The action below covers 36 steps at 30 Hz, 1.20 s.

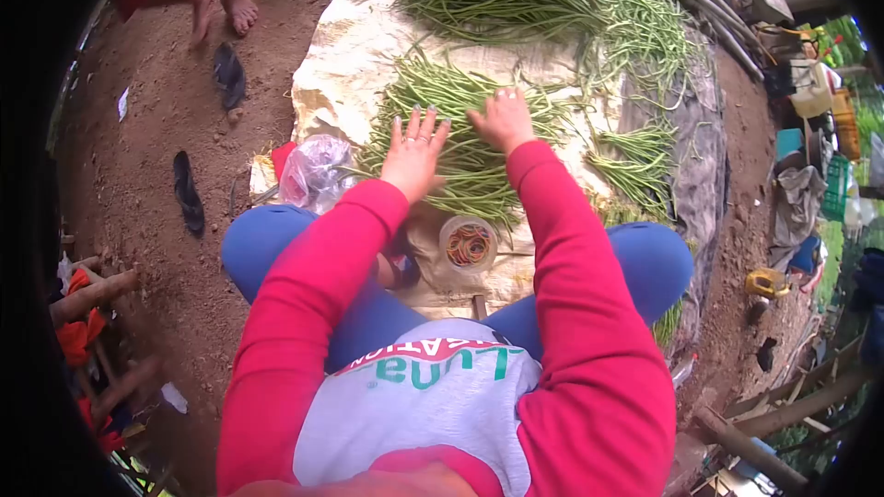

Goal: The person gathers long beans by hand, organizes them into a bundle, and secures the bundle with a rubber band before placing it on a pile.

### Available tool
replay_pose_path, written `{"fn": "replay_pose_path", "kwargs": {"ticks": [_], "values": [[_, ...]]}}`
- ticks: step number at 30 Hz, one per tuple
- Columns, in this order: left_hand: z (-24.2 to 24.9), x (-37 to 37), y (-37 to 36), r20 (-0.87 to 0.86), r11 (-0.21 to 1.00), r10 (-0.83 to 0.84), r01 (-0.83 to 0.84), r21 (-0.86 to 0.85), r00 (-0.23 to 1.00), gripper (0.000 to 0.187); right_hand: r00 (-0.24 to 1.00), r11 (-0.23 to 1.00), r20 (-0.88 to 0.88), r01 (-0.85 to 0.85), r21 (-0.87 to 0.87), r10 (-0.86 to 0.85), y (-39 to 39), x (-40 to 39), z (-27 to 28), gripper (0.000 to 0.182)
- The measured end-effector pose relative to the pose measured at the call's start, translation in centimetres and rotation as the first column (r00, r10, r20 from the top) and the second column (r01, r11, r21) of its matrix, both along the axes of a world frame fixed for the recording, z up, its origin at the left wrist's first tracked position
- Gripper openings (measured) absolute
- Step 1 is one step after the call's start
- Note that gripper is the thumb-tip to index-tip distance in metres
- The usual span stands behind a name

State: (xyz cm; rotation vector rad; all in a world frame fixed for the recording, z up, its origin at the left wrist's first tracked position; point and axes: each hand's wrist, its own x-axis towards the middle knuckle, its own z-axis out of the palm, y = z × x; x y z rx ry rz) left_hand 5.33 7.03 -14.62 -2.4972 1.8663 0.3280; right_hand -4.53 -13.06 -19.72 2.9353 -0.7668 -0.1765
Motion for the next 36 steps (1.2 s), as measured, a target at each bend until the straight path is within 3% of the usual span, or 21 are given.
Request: {"fn": "replay_pose_path", "kwargs": {"ticks": [1,3,4,5,6,7,9,11,13,16,17,19,23,25,26,28,29,31,32,34,36], "values": [[0.3,0.2,-0.6,0.034,0.999,-0.034,0.034,0.008,0.999,0.106,0.999,0.998,0.028,-0.04,-0.055,0.041,1.1,-1.4,-0.8,0.053],[-1.0,0.3,-1.8,0.068,0.996,-0.085,0.088,-0.034,0.994,0.107,0.985,0.993,0.158,0.046,0.108,-0.062,4.2,-3.6,-1.6,0.045],[-2.0,0.1,-1.6,0.07,0.995,-0.091,0.093,-0.034,0.993,0.107,0.97,0.997,0.232,0.071,0.026,-0.075,5.5,-4.3,-2.5,0.043],[-3.3,0.1,-1.6,0.091,0.991,-0.131,0.129,0.028,0.987,0.105,0.973,0.981,0.137,0.173,0.081,-0.183,7.0,-4.8,-2.0,0.047],[-4.7,-0.1,-1.4,0.104,0.982,-0.172,0.163,0.094,0.98,0.103,0.96,0.978,0.19,0.203,0.046,-0.208,7.8,-5.4,-2.7,0.051],[-6.4,0.1,-0.9,-0.001,0.984,-0.161,0.161,0.075,0.987,0.088,0.944,0.972,0.236,0.234,0.017,-0.231,8.6,-6.1,-3.6,0.054],[-9.6,0.3,0.0,0.174,0.985,-0.154,0.165,-0.049,0.973,0.074,0.948,0.951,0.124,0.278,0.134,-0.295,9.3,-7.0,-3.3,0.061],[-8.8,0.6,0.4,0.058,0.983,-0.175,0.177,-0.041,0.983,0.07,0.941,0.977,0.269,0.176,0.122,-0.203,9.2,-7.9,-4.0,0.063],[-8.2,0.6,0.4,0.019,0.983,-0.177,0.178,-0.043,0.984,0.072,0.937,0.963,0.279,0.151,0.222,-0.211,8.2,-8.4,-4.4,0.059],[-4.1,1.3,-0.6,-0.108,0.984,-0.147,0.157,0.088,0.983,0.075,0.883,0.872,0.329,0.158,0.464,-0.335,5.9,-7.7,-2.4,0.043],[-2.3,1.8,-1.2,-0.175,0.977,-0.115,0.143,0.161,0.978,0.073,0.874,0.933,0.416,0.104,0.343,-0.25,5.2,-7.5,-2.0,0.034],[0.5,3.2,-1.4,-0.137,0.991,-0.054,0.07,0.117,0.989,0.069,0.848,0.934,0.469,0.078,0.349,-0.246,4.9,-7.2,-0.5,0.032],[8.2,6.5,1.7,-0.212,0.984,-0.003,-0.035,-0.176,0.977,0.051,0.865,0.932,0.452,0.044,0.36,-0.216,7.4,-6.9,1.6,0.033],[10.8,7.1,5.2,-0.1,0.874,-0.024,-0.028,-0.485,0.995,0.049,0.854,0.965,0.493,0.038,0.261,-0.167,8.3,-7.5,0.3,0.025],[11.5,6.8,6.9,-0.094,0.874,-0.026,-0.023,-0.486,0.995,0.049,0.85,0.965,0.499,0.038,0.26,-0.168,8.8,-7.8,0.2,0.025],[12.6,5.9,10.0,-0.239,0.82,0.121,-0.233,-0.523,0.963,0.049,0.934,0.961,0.305,0.106,0.254,-0.183,9.4,-8.3,0.3,0.016],[12.5,5.4,11.2,-0.24,0.817,0.118,-0.232,-0.528,0.964,0.049,0.934,0.963,0.306,0.107,0.248,-0.183,9.5,-8.6,-0.2,0.016],[12.2,4.3,12.8,-0.345,0.935,0.234,-0.307,-0.175,0.909,0.046,0.945,0.962,0.311,0.018,0.271,-0.105,9.9,-9.0,-1.1,0.015],[12.3,3.8,12.9,-0.351,0.932,0.238,-0.315,-0.18,0.906,0.046,0.944,0.967,0.323,-0.014,0.253,-0.071,9.9,-8.9,-1.3,0.019],[12.7,2.7,12.7,-0.308,0.972,0.013,-0.084,-0.217,0.951,0.042,0.946,0.974,0.322,-0.027,0.225,-0.048,9.8,-7.8,-1.4,0.021],[12.8,2.0,11.9,-0.318,0.963,0.013,-0.098,-0.252,0.948,0.043,0.941,0.978,0.338,-0.082,0.19,0.013,9.9,-6.6,-1.2,0.025]]}}
